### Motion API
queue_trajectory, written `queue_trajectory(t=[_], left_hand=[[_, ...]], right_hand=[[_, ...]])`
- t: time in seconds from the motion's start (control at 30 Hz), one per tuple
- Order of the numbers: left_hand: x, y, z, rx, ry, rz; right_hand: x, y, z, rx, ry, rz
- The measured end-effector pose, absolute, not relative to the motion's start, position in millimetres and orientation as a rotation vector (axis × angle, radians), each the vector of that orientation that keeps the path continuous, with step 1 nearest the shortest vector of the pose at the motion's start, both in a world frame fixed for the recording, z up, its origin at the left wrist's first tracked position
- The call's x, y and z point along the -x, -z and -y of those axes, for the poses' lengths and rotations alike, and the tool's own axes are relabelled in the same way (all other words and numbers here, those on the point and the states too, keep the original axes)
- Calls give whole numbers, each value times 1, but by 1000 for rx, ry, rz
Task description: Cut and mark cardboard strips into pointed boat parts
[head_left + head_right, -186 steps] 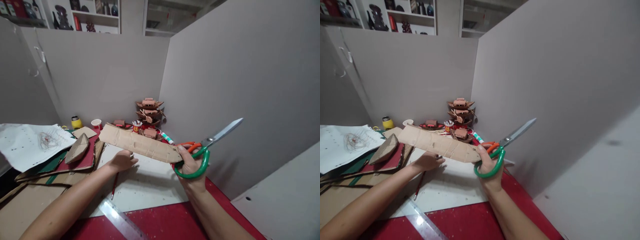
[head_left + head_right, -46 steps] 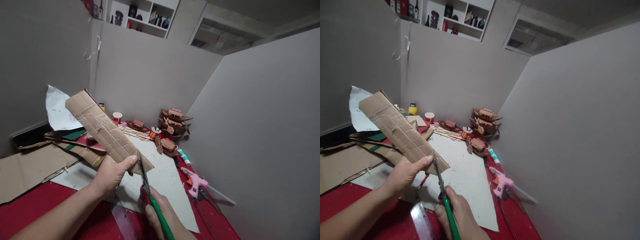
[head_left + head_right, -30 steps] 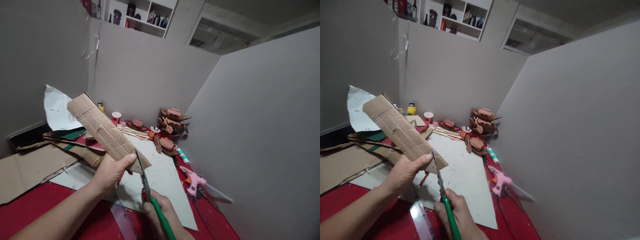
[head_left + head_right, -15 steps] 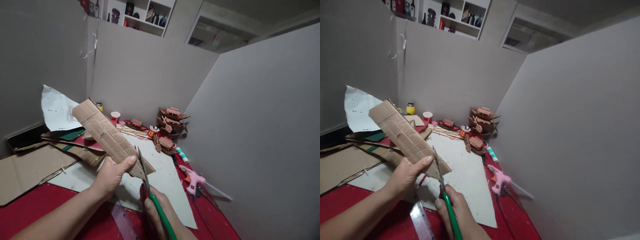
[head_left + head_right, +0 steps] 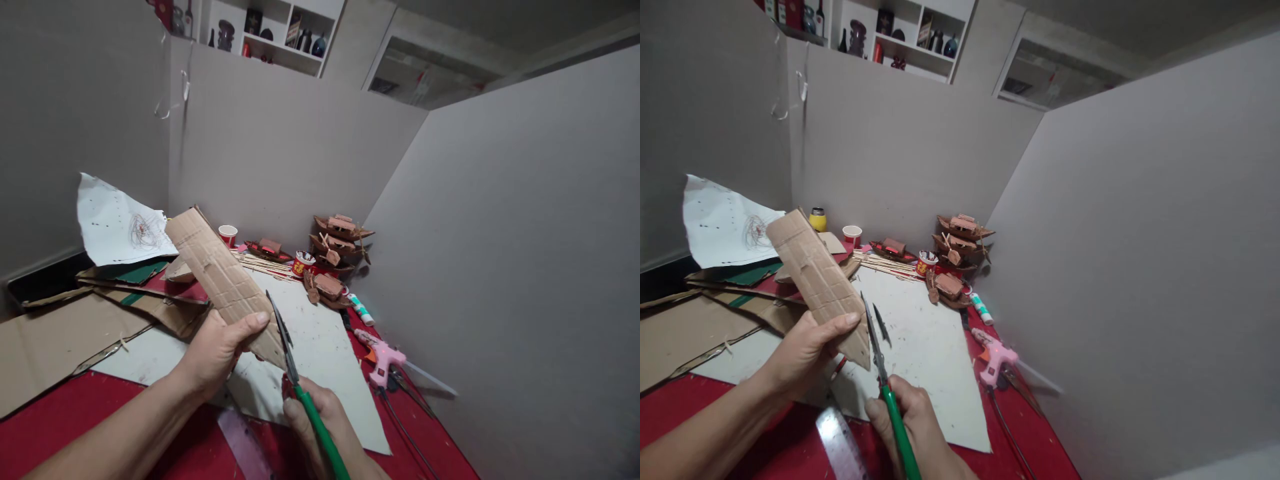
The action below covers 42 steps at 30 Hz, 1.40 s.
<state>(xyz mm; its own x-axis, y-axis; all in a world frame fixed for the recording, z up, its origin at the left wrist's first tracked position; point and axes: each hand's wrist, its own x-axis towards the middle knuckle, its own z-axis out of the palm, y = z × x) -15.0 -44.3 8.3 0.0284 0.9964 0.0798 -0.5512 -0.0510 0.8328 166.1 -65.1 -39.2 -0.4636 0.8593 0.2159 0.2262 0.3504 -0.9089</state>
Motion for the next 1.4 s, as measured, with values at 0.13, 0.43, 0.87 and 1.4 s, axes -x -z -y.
queue_trajectory(t=[0.13,0.43,0.87,1.4], left_hand=[[17,-18,47,-783,-1409,-707],[20,-15,45,-1005,-1316,-830],[14,-6,40,-1421,-1072,-1046],[30,26,26,-2299,-472,-1568]], right_hand=[[-168,46,60,942,-1179,1742],[-169,44,45,878,-1498,1271],[-172,38,37,781,-1439,1306],[-179,37,13,655,-1347,1141]])
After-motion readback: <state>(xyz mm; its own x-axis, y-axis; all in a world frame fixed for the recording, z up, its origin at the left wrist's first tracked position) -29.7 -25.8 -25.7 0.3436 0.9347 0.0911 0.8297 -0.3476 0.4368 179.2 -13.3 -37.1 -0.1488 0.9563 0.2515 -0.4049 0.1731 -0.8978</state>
